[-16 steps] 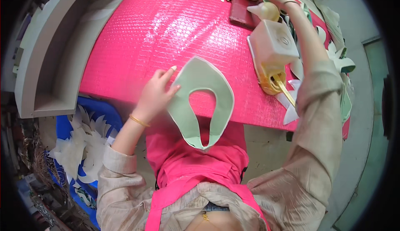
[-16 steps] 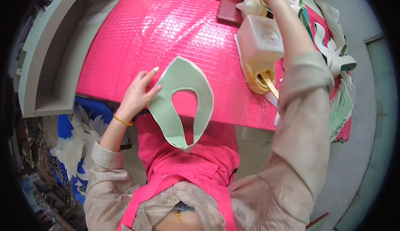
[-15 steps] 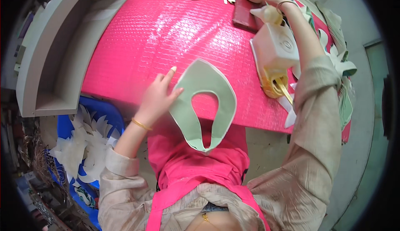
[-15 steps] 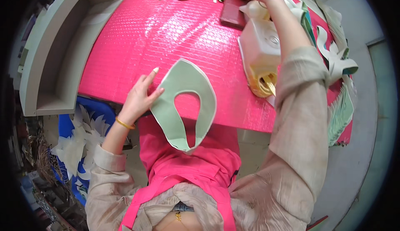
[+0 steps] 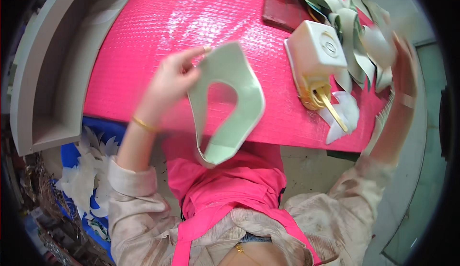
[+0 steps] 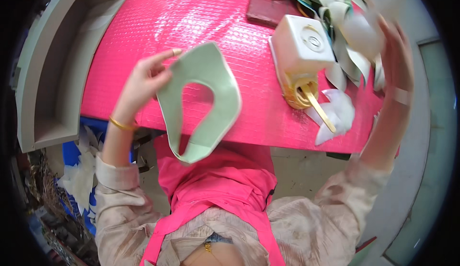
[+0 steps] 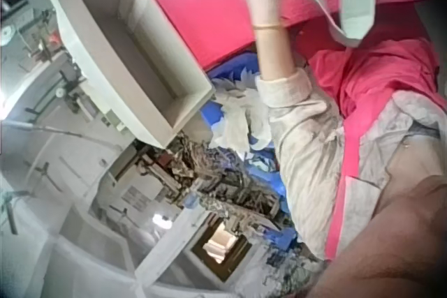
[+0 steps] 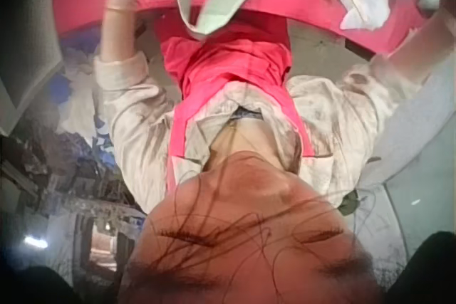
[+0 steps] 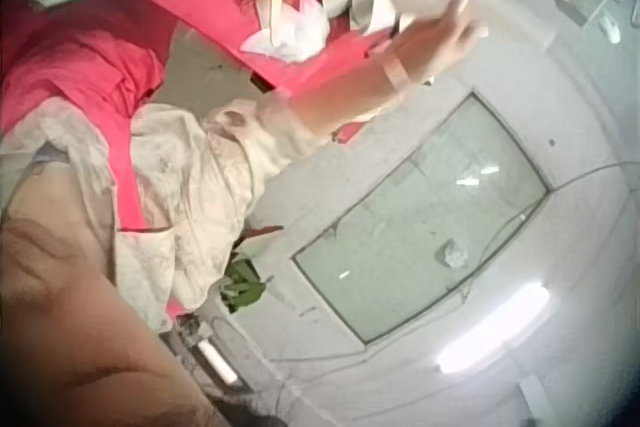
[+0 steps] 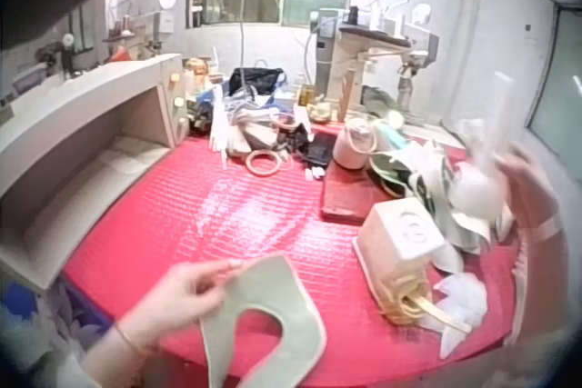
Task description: The person assembles shoe components by hand on a pink workbench. They fit a white upper piece onto a light green sole, press the edges to secure the bond, and use a brush to apply adhesive to the interior. The person handles multiple shoe parts and tools throughout the process.
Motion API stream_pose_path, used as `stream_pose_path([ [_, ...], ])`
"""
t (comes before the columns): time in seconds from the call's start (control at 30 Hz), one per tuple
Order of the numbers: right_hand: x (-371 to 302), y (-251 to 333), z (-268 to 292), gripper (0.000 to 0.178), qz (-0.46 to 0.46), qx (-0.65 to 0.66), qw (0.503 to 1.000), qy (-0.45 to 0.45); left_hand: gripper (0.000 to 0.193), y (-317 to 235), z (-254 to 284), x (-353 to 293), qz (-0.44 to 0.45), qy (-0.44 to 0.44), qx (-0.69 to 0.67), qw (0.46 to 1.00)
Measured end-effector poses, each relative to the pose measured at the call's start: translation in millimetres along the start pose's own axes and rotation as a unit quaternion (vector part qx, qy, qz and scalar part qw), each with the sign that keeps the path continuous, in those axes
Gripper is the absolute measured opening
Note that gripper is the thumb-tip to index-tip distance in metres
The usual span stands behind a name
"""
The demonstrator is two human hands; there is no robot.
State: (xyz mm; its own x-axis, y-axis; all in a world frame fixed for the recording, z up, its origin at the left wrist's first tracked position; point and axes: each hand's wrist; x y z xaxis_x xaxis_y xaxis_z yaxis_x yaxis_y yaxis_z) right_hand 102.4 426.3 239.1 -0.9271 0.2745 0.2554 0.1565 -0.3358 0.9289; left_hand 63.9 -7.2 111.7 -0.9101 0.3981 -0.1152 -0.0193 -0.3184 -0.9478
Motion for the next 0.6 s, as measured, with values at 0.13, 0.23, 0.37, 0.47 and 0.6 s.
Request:
stream_pose_path([
  [0.13,-182.8,-47.0,77.6,0.033,-0.013,0.125,0.964,-0.236,0.036,-12.9,11.6,49.2,-0.016,-0.013,0.290,0.957],
  [0.23,-266.0,-98.2,55.3,0.039,-0.133,0.204,0.889,-0.389,0.039,-34.4,-13.2,52.2,-0.205,-0.067,0.429,0.877],
  [0.37,-253.2,-118.3,-7.3,0.040,-0.154,0.245,0.895,-0.340,0.040,-73.5,-51.3,67.4,-0.200,0.142,0.319,0.915],
  [0.47,-204.3,-102.9,-47.5,0.033,-0.104,0.227,0.910,-0.332,0.042,-86.3,-81.3,83.9,-0.175,0.202,0.280,0.922],
  [0.6,-157.3,-115.2,-63.6,0.038,-0.045,0.002,0.969,-0.243,0.049,-80.5,-104.2,119.0,-0.198,0.205,0.277,0.918],
])
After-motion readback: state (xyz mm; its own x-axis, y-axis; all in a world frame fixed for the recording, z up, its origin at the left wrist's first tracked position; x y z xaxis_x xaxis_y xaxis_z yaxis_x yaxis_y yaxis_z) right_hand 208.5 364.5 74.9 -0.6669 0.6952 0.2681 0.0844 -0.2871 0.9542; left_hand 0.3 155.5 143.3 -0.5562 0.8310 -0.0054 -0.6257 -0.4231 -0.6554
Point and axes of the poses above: each hand's wrist, its own x-axis towards the middle knuckle, its own z-axis out of the back of the hand, y = z × x, and after that the axes turned 1 degree about z, right-handed
